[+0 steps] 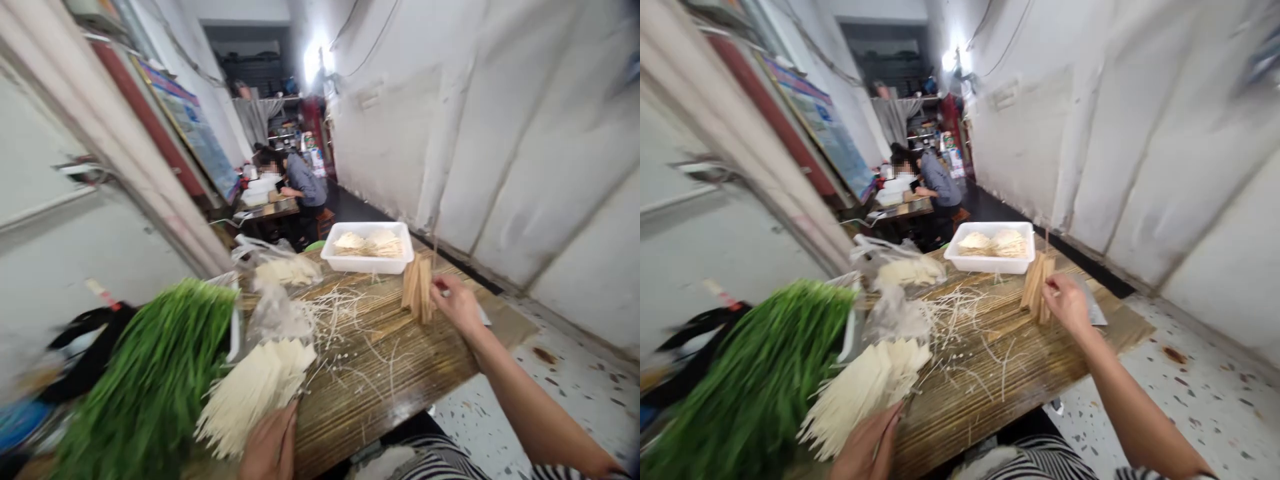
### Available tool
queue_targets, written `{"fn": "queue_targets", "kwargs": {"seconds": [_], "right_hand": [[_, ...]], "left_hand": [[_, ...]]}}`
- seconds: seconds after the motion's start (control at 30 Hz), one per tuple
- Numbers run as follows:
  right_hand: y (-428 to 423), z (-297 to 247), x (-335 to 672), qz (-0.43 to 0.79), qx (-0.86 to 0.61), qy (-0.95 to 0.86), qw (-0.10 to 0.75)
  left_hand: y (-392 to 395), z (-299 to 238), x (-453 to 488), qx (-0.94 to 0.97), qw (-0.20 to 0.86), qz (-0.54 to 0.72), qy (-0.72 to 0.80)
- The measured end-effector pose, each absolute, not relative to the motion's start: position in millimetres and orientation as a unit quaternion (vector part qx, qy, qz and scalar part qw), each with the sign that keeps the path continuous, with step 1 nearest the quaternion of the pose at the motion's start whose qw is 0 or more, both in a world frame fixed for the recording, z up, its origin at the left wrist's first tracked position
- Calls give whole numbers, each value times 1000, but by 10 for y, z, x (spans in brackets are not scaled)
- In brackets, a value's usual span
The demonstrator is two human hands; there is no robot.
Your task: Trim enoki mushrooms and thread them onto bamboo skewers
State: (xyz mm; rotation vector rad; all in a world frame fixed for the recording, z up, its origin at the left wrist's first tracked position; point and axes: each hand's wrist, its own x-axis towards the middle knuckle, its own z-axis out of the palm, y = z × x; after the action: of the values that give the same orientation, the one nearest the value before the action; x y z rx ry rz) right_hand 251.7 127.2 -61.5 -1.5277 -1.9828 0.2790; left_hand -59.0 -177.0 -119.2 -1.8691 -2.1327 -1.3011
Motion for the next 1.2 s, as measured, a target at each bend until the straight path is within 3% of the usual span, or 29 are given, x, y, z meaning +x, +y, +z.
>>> {"fn": "queue_targets", "kwargs": {"seconds": [0.13, 0.27, 0.6, 0.77, 1.07, 1.2], "right_hand": [[971, -750, 2308, 108, -377, -811, 434], [676, -1013, 2092, 129, -260, -840, 458], [421, -1206, 1860, 193, -187, -879, 394], [346, -1312, 1816, 214, -185, -883, 374], [217, -1294, 1770, 275, -204, -902, 264], [168, -1272, 1747, 284, -202, -900, 262]], "left_hand": [[-1722, -1130, -658, -566, 148, -373, -720], [-1665, -1051, -815, -539, 165, -323, -760], [-1267, -659, -1551, -528, -84, -238, -811], [-1180, -573, -1641, -528, -135, -224, -808], [-1150, -286, -1651, -532, -187, -239, -790], [-1139, -195, -1726, -558, -238, -242, -757]]}}
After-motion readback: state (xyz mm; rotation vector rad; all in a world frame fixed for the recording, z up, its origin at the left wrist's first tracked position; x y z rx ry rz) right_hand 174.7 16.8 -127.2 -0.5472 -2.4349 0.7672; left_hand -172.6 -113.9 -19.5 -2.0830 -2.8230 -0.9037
